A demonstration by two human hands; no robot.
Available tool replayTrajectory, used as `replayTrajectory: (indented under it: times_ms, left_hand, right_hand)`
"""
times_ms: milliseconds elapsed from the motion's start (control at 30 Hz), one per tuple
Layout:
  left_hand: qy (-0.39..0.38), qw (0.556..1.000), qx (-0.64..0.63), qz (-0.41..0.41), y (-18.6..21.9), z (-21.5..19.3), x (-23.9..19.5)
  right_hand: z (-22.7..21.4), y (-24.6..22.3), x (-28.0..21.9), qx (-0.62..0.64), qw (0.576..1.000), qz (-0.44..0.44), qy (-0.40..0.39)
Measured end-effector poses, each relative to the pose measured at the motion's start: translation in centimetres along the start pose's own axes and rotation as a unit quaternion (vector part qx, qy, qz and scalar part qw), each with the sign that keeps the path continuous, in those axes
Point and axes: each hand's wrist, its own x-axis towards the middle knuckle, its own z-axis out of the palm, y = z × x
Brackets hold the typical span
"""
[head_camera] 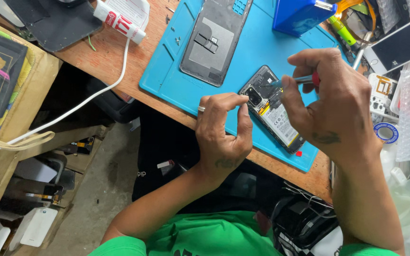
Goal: The person reassembles a disassembled smartphone by inserting the battery, connecting internal components, and securing the back cover. They use a screwdriver to tighten screws and align the casing. The phone is handled throughout the process on a cluttered workbench.
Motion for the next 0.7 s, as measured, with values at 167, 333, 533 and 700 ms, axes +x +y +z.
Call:
replayTrajectory:
  times_ms: [167, 333, 533, 700]
  left_hand:
    - [0.01, 1.0, -0.003, -0.009, 0.0, -0.1, -0.1]
    - [0.013, 1.0, -0.024, -0.007, -0.1, -0.2, -0.2]
    - [-0.006, 0.999, -0.034, -0.009, -0.2, -0.2, -0.3]
    - [0.005, 0.999, -0.039, -0.007, -0.2, 0.0, -0.4]
  right_hand:
    - [-0.1, -0.4, 0.0, -0.055, 0.997, 0.055, -0.02]
    - [-0.2, -0.8, 0.4, 0.008, 1.0, 0.002, -0.001]
    - [-0.3, -1.0, 0.7, -0.034, 0.999, 0.037, -0.019]
    - [-0.7, -1.1, 0.8, 0.031, 0.999, 0.01, -0.029]
